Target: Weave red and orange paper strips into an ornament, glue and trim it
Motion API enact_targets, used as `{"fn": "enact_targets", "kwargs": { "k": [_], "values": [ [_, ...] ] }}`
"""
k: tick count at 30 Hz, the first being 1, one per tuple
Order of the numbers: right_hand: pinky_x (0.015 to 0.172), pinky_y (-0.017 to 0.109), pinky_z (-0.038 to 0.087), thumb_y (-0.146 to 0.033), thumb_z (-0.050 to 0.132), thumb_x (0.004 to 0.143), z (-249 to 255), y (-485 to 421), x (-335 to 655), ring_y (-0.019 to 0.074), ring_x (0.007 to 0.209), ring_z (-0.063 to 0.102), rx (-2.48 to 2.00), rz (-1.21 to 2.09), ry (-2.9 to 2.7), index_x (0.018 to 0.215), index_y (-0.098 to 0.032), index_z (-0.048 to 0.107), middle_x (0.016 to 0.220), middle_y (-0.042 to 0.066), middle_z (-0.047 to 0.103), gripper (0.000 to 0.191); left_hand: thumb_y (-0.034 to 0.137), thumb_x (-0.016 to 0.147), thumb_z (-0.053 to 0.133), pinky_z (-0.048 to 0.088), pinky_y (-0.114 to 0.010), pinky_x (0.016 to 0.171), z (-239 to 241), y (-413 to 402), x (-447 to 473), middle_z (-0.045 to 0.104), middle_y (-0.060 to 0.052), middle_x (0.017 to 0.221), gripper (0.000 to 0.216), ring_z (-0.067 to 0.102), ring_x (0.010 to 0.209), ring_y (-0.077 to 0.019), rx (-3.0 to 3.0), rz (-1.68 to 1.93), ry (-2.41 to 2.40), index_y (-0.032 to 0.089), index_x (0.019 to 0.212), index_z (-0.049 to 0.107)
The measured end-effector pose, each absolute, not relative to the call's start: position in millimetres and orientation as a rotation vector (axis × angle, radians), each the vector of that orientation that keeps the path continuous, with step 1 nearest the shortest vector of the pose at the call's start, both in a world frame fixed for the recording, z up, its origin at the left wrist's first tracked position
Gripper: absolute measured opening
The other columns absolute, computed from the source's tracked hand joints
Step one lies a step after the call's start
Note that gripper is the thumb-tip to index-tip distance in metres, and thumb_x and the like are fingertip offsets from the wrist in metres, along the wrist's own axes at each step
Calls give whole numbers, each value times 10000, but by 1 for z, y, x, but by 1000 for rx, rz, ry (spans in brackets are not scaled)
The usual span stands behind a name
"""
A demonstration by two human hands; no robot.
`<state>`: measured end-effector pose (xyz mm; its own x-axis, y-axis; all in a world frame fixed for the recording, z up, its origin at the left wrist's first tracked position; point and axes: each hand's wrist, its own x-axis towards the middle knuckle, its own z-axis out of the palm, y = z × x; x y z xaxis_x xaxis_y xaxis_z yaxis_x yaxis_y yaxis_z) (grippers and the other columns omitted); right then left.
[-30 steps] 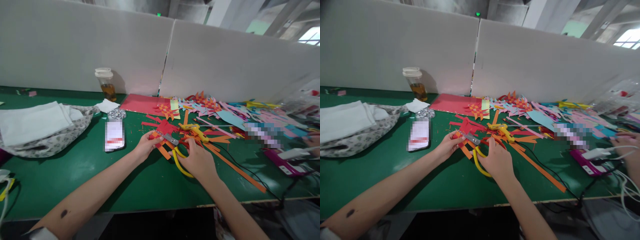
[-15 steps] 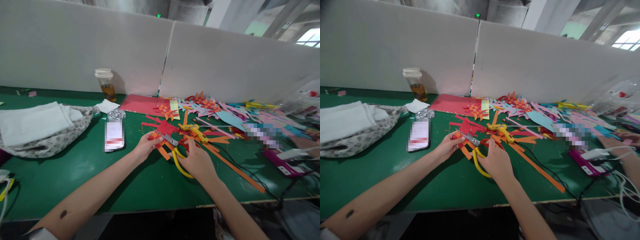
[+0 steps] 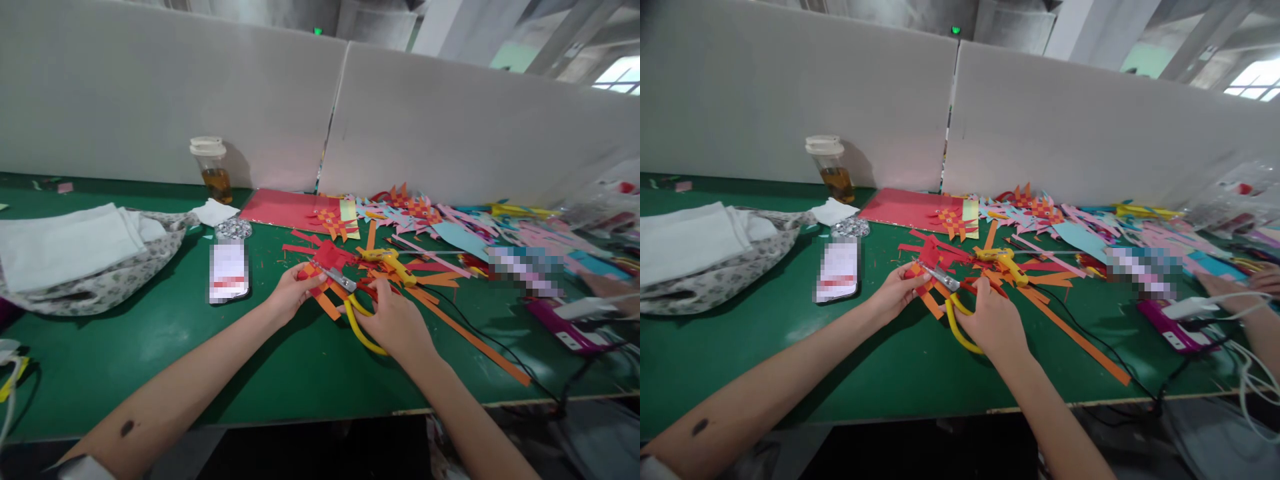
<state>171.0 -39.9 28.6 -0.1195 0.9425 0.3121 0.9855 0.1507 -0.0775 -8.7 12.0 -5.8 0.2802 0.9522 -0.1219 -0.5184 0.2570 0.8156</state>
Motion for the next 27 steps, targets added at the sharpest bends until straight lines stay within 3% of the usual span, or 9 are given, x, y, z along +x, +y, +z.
{"fn": "enact_targets", "kwargs": {
  "k": [27],
  "values": [
    [441,239,254,-615,417,742,32,-40,171,192,494,554,-1938,-250,-2149,898,-182,423,535,7,534,461,216,600,760,491,-238,711,-8,12,-9,670,-40,894,336,629,754,-118,753,1123,709,159,901,622]
  ]
}}
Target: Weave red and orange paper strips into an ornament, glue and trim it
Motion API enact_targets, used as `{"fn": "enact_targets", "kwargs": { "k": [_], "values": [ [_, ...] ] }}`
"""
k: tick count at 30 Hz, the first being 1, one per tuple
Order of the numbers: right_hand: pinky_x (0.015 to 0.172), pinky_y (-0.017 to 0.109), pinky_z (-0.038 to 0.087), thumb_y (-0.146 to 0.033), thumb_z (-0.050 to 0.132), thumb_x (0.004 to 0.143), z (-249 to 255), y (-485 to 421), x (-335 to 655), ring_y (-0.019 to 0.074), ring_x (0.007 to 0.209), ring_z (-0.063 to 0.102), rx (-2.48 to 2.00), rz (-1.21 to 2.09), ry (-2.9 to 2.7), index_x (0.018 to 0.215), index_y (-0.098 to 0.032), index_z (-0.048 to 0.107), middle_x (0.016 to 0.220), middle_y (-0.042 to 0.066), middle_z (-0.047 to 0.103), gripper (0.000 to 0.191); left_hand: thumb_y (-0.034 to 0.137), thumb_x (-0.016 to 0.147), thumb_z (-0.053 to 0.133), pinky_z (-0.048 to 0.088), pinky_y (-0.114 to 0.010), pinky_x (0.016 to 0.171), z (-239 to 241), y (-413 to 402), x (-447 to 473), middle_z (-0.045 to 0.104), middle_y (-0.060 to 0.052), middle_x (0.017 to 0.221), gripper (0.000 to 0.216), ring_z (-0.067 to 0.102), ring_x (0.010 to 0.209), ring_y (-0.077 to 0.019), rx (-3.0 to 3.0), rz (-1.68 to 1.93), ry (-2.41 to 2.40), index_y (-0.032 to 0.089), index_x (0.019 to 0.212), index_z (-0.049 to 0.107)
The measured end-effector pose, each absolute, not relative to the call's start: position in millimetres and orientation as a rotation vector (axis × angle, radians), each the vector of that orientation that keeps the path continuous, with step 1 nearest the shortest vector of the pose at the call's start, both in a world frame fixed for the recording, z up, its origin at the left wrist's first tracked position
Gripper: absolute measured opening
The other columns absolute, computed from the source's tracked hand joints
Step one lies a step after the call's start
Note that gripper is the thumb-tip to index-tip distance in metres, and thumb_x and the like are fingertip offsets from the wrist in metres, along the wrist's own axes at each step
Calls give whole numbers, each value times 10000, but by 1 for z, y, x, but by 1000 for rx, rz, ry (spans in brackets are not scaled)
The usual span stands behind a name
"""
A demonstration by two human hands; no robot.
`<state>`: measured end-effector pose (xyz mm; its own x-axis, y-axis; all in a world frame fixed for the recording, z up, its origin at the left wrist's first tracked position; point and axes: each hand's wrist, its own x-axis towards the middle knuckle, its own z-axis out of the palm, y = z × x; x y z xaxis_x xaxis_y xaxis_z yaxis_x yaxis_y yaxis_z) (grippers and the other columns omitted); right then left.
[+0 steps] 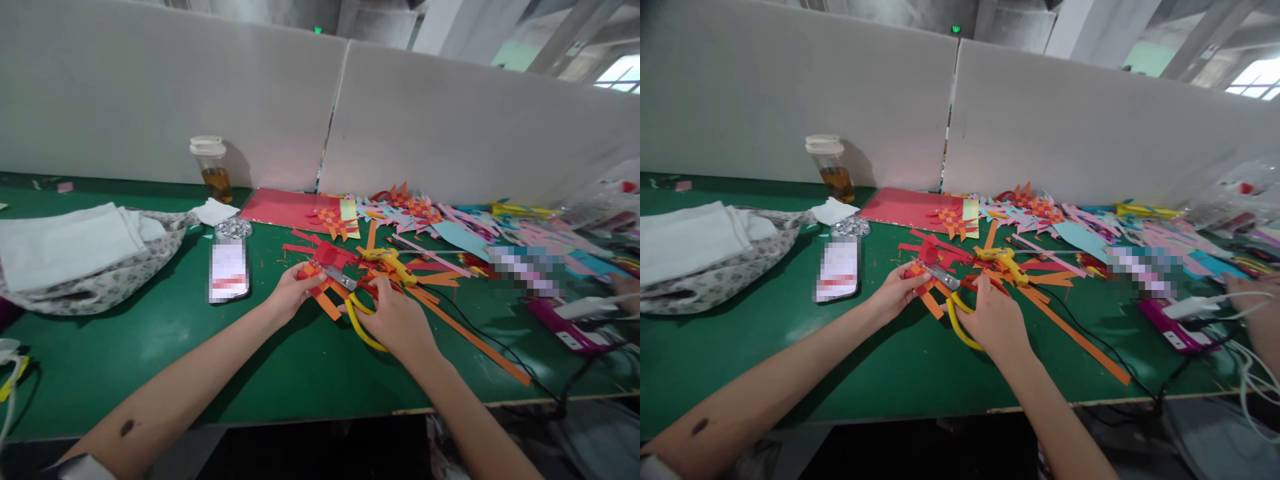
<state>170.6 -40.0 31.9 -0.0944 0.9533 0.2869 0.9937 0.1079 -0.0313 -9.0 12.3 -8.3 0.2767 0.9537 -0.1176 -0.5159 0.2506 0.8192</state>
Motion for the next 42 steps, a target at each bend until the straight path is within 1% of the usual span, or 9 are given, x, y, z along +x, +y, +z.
{"fn": "enact_targets", "kwargs": {
  "k": [3,7,14,21,24,29,34,39,42],
  "values": [
    [447,240,265,-606,429,734,32,-40,171,195,509,562,-1962,-210,-2133,906,-187,420,550,8,549,453,230,597,763,491,-234,706,-7,12,-9,665,-38,902,339,626,747,-113,747,1127,724,166,900,624],
    [451,236,284,-602,465,700,32,-39,173,199,522,572,-2025,-111,-2071,896,-198,420,547,-1,550,451,319,635,733,485,-210,646,-6,13,-11,661,-16,832,270,612,674,-91,744,1131,760,173,834,624],
    [456,240,311,-560,504,683,33,-38,188,211,579,588,-2151,84,-1874,856,-220,414,604,6,571,392,375,626,725,464,-188,549,-10,20,-14,651,-9,776,299,595,617,-89,754,1233,907,170,812,610],
    [516,252,387,-494,542,664,21,-32,200,184,626,600,-2040,338,-1609,848,-227,439,722,17,627,340,380,628,720,482,-219,591,-9,19,-14,662,-34,828,314,614,667,-113,788,1224,916,167,836,623],
    [536,264,403,-481,548,665,19,-31,196,180,610,594,-1975,408,-1545,824,-223,428,707,16,627,326,364,622,728,483,-215,589,-8,18,-14,658,-35,820,319,612,664,-112,816,1221,908,159,845,626],
    [496,249,363,-504,526,690,23,-36,187,174,581,585,-1982,403,-1725,860,-227,417,720,13,615,343,343,604,744,487,-217,594,-9,20,-15,655,-31,814,325,613,672,-116,810,1280,915,153,837,620],
    [454,232,308,-560,500,695,27,-45,182,176,536,570,-2101,327,-1862,894,-212,432,658,16,582,406,328,601,748,487,-214,615,-7,21,-16,655,-33,854,323,619,703,-117,722,1352,909,159,840,611],
    [473,242,324,-573,505,689,34,-49,175,224,650,619,-2107,267,-1963,923,-212,450,699,41,611,434,304,605,747,489,-220,634,-4,19,-14,646,-32,854,309,610,706,-116,743,1340,856,156,836,604],
    [482,252,335,-575,506,688,37,-49,171,241,683,634,-2101,243,-1988,927,-210,460,718,54,626,438,303,608,744,488,-230,653,-5,18,-13,643,-24,846,314,605,715,-121,804,1340,838,160,848,599]
  ]
}}
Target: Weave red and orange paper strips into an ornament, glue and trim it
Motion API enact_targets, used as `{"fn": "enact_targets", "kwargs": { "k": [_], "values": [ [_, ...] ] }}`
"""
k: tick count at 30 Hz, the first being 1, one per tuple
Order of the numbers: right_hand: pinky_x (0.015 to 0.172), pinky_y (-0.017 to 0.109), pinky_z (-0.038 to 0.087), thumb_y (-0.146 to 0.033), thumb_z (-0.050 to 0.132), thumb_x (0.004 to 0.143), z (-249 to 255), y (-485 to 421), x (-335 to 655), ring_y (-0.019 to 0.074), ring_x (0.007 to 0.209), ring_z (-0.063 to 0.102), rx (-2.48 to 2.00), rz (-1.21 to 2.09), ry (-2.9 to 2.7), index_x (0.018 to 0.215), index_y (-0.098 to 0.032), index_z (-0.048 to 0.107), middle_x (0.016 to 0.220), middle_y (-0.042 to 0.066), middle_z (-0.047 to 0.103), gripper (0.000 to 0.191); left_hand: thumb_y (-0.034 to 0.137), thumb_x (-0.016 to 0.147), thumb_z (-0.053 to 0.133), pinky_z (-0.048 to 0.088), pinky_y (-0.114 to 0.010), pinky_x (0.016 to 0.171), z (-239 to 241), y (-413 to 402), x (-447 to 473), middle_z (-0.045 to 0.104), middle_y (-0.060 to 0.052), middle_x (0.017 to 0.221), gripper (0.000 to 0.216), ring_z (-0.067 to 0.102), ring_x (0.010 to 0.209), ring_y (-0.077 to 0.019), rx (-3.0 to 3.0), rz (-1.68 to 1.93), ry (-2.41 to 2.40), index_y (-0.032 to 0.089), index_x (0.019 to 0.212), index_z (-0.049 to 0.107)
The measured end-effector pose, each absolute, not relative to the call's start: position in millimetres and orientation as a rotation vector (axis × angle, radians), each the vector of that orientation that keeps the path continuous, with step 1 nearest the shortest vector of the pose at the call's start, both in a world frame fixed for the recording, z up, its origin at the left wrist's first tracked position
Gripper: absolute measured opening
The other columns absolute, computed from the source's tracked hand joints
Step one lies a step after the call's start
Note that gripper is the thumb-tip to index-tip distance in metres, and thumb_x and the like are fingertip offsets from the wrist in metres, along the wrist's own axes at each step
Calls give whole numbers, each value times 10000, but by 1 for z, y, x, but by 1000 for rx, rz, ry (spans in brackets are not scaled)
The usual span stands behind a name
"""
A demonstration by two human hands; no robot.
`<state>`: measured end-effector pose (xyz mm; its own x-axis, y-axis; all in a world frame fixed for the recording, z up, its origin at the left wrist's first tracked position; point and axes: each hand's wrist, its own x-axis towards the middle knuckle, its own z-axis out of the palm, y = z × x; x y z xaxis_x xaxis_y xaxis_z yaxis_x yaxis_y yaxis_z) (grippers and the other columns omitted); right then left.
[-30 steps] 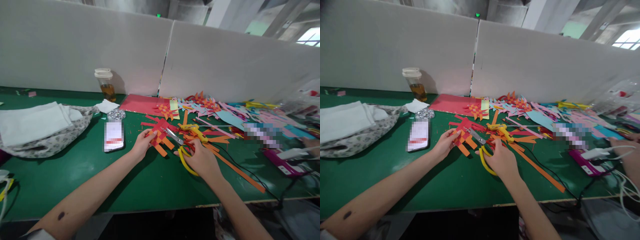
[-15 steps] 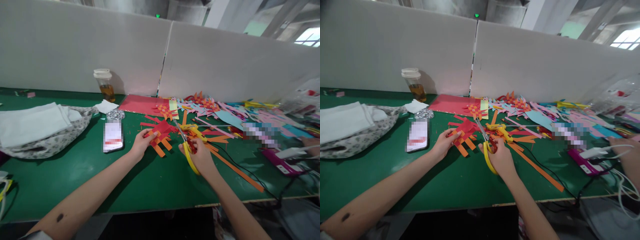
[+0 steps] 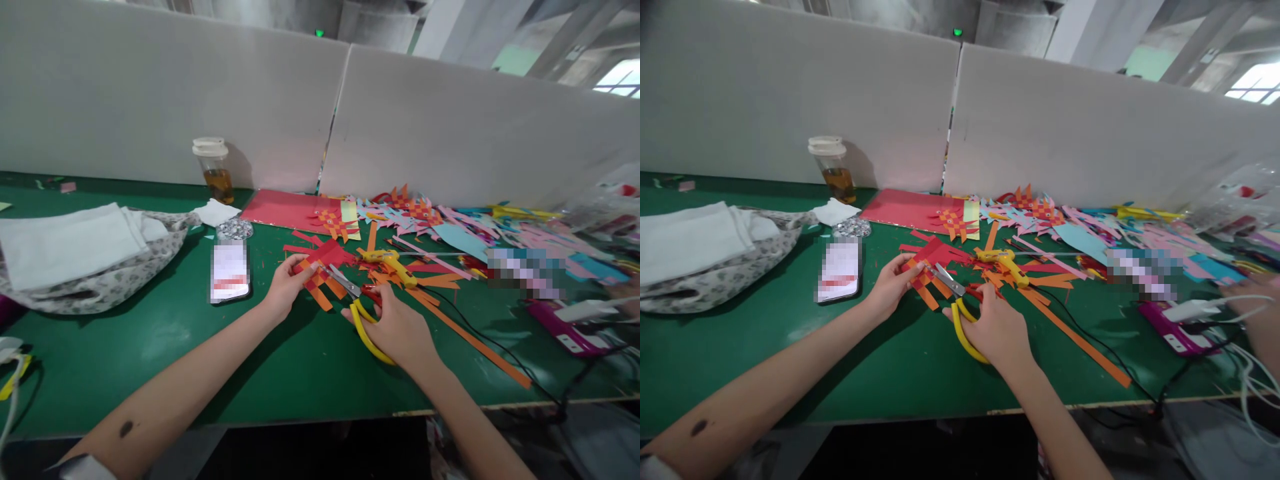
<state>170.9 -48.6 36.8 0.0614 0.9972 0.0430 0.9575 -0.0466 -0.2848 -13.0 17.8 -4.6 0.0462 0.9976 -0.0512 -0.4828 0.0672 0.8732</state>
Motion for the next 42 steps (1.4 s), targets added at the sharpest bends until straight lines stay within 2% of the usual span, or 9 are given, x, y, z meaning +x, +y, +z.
{"fn": "enact_targets", "kwargs": {
  "k": [14,30,38,42],
  "values": [
    [516,257,362,-550,515,698,28,-49,164,241,760,639,-2070,108,-1984,962,-214,443,772,51,642,434,256,612,738,477,-228,663,-3,10,-10,645,-5,831,301,604,711,-117,864,1281,774,179,860,586],
    [466,239,306,-553,490,708,29,-47,161,230,627,621,-2038,113,-2023,879,-222,401,643,29,610,384,223,625,725,465,-192,585,0,8,-10,605,20,781,264,582,655,-89,846,1261,732,176,804,538],
    [427,228,234,-598,429,726,30,-45,159,183,476,534,-2059,-24,-2113,853,-213,363,526,-18,506,411,225,596,743,479,-192,573,-1,9,-10,615,17,778,293,591,637,-88,797,1244,717,173,792,531],
    [429,224,219,-615,408,732,28,-43,159,181,468,517,-2065,-77,-2139,870,-208,355,504,-26,472,433,220,586,750,485,-191,588,-3,10,-10,617,15,768,309,596,644,-88,785,1247,712,164,796,530]
  ]
}}
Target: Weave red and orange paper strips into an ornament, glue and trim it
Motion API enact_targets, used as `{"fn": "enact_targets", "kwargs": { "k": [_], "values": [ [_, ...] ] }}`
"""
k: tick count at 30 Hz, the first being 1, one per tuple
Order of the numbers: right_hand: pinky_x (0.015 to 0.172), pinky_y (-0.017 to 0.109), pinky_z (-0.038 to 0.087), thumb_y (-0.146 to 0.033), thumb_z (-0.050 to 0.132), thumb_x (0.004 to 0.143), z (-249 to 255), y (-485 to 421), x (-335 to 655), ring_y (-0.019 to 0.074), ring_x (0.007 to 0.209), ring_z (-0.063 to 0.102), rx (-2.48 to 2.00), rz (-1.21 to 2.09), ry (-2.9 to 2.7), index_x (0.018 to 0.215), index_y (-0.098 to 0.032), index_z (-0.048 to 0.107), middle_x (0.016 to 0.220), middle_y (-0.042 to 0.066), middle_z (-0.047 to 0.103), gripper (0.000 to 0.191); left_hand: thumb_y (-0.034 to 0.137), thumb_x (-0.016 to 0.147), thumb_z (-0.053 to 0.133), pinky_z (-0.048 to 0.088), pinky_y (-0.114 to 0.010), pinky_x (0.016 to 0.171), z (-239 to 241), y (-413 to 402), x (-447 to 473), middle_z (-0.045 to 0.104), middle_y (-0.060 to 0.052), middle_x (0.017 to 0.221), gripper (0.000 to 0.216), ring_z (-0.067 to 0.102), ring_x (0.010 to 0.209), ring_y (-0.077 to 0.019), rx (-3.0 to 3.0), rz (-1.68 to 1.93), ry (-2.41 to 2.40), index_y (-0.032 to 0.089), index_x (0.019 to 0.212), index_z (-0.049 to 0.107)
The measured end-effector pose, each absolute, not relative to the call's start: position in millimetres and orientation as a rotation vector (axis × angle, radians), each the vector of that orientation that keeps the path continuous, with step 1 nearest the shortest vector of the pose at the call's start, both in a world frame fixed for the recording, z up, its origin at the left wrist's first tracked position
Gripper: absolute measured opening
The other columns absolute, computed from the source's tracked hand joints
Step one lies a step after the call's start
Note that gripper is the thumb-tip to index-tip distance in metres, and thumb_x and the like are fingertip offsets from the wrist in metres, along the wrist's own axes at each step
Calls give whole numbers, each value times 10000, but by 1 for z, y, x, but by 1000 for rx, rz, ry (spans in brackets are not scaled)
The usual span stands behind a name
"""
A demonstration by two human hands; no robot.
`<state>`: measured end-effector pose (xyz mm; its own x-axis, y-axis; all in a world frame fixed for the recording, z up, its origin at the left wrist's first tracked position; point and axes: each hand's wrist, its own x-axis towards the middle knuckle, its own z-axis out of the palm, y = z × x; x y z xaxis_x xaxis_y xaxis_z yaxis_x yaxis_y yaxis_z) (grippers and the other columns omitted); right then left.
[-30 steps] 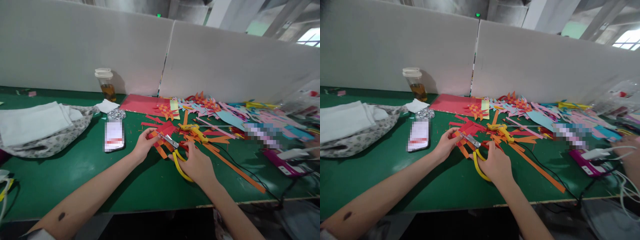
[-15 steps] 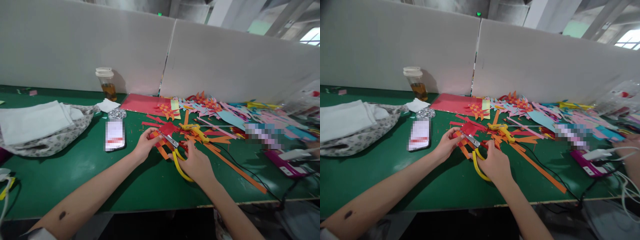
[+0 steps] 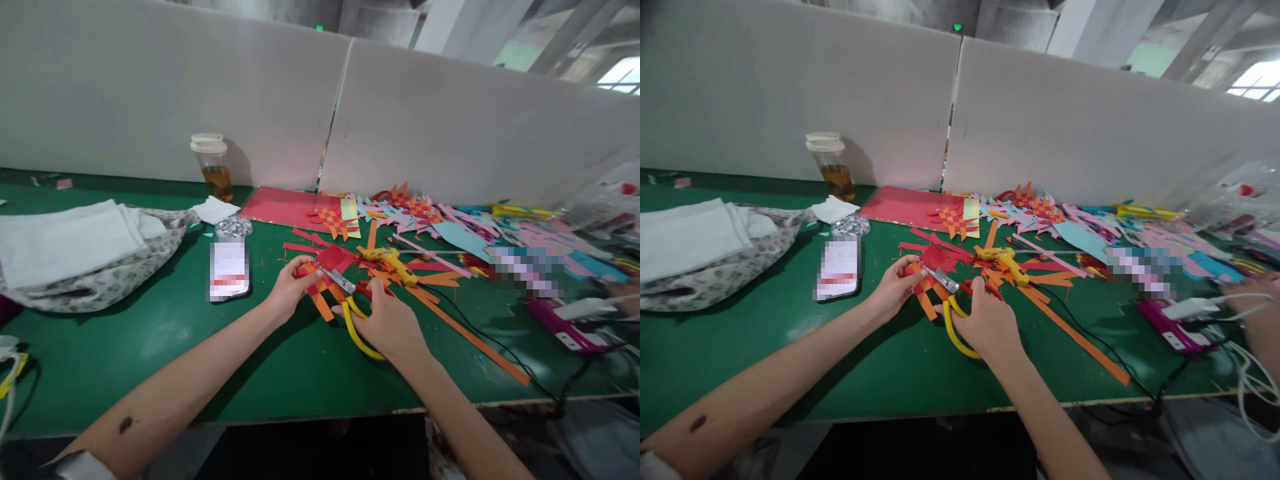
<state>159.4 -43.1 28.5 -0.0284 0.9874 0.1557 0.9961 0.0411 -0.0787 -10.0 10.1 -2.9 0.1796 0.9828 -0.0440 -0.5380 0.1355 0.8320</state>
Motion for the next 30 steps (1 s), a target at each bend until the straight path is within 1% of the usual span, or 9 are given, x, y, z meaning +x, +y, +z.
{"fn": "enact_targets", "kwargs": {
  "k": [6,16,25,30],
  "values": [
    [424,215,197,-631,398,730,25,-41,161,175,448,493,-2056,-86,-2149,857,-208,346,482,-40,425,444,214,584,753,480,-181,569,-4,12,-10,613,19,767,313,593,629,-79,784,1248,717,160,794,527],
    [418,217,196,-628,406,732,23,-37,162,170,429,481,-2028,-122,-2155,861,-203,354,462,-50,396,447,230,587,756,491,-221,627,-6,14,-11,627,17,793,325,607,671,-97,770,1227,719,169,815,534],
    [420,218,209,-615,413,737,26,-37,166,183,450,510,-2030,-149,-2180,908,-190,376,477,-35,437,460,221,568,768,486,-218,600,-3,12,-11,626,24,747,340,604,631,-94,765,1208,710,169,793,519],
    [417,217,209,-617,406,742,27,-37,167,179,435,502,-2040,-155,-2189,927,-184,375,468,-39,435,471,234,559,773,481,-217,590,-1,11,-11,629,27,742,344,606,628,-98,771,1197,720,173,784,520]
  ]
}}
